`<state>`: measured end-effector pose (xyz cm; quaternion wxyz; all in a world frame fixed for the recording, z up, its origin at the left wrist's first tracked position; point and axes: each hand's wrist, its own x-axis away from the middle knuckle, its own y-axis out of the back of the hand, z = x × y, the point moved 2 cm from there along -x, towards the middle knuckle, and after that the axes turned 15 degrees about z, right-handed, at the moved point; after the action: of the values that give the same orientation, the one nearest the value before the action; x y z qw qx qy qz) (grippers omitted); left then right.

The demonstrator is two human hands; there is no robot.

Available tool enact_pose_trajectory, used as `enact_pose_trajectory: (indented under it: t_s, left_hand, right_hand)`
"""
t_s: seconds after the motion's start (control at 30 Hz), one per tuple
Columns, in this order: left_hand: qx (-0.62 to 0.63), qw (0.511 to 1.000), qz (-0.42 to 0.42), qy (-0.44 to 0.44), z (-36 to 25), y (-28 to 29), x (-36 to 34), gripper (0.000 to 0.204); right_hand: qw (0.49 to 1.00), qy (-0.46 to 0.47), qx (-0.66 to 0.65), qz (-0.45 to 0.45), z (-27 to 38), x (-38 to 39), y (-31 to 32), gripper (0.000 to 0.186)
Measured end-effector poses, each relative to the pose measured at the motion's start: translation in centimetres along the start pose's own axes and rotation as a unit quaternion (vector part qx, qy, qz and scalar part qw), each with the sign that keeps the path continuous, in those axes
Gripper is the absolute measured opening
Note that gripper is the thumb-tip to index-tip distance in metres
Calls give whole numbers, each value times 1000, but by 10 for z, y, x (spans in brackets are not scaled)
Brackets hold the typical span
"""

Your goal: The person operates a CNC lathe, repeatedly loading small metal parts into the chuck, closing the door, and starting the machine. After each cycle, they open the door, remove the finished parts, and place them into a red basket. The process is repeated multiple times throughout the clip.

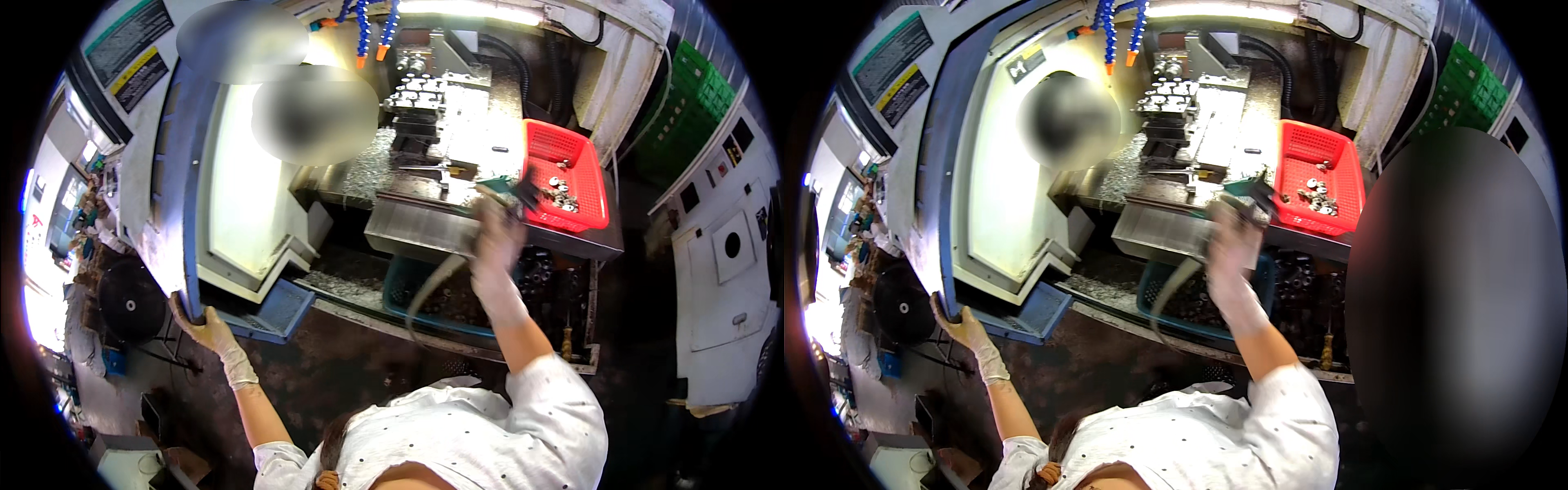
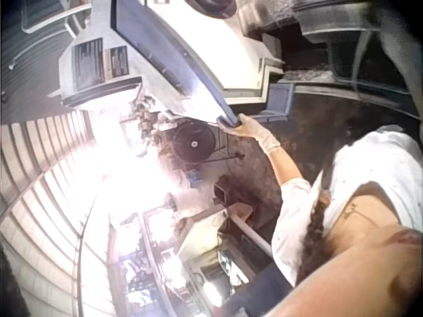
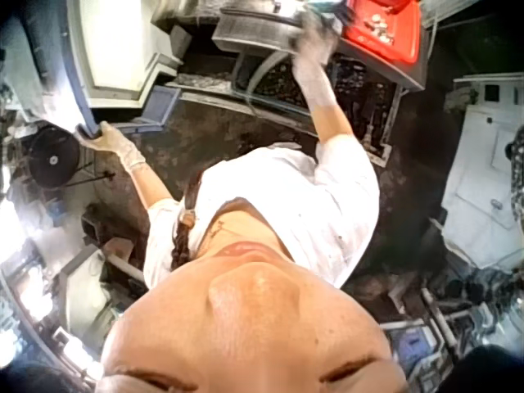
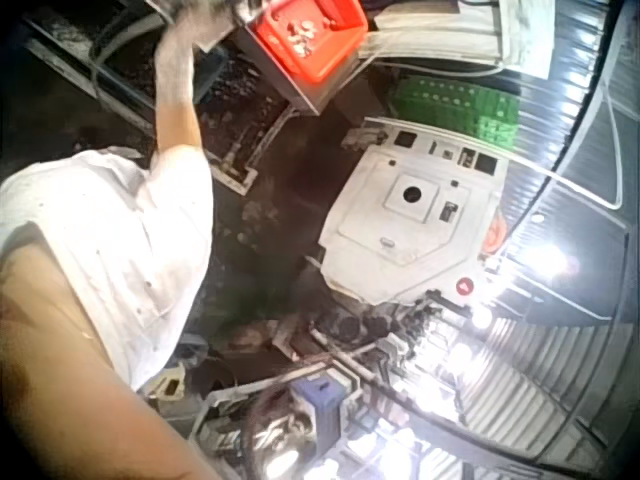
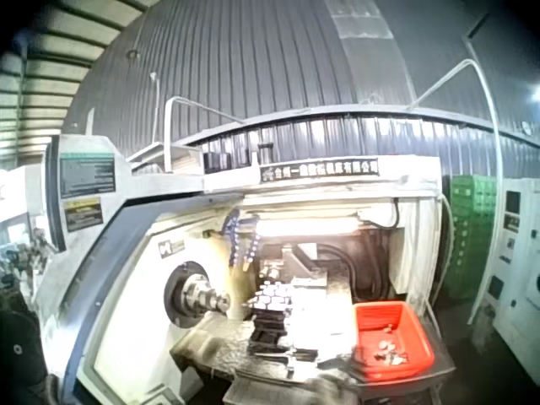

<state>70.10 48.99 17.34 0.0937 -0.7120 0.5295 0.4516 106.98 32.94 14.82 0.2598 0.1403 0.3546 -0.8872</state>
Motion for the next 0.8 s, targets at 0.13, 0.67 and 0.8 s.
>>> enact_pose_trajectory:
  t_s: [0.13,0.67,0.8]
  left_hand:
    - [4,998,-58,-3,-1,3,3,43]
    - [-82,995,-49,36,2,-6,-3,45]
    - [1,999,-38,22,0,-2,-3,47]
  right_hand:
    - [973,-91,164,-131,43,60,166,17]
    - [434,-290,765,377,-169,62,194,29]
    - [426,-235,782,391,-202,38,186,27]
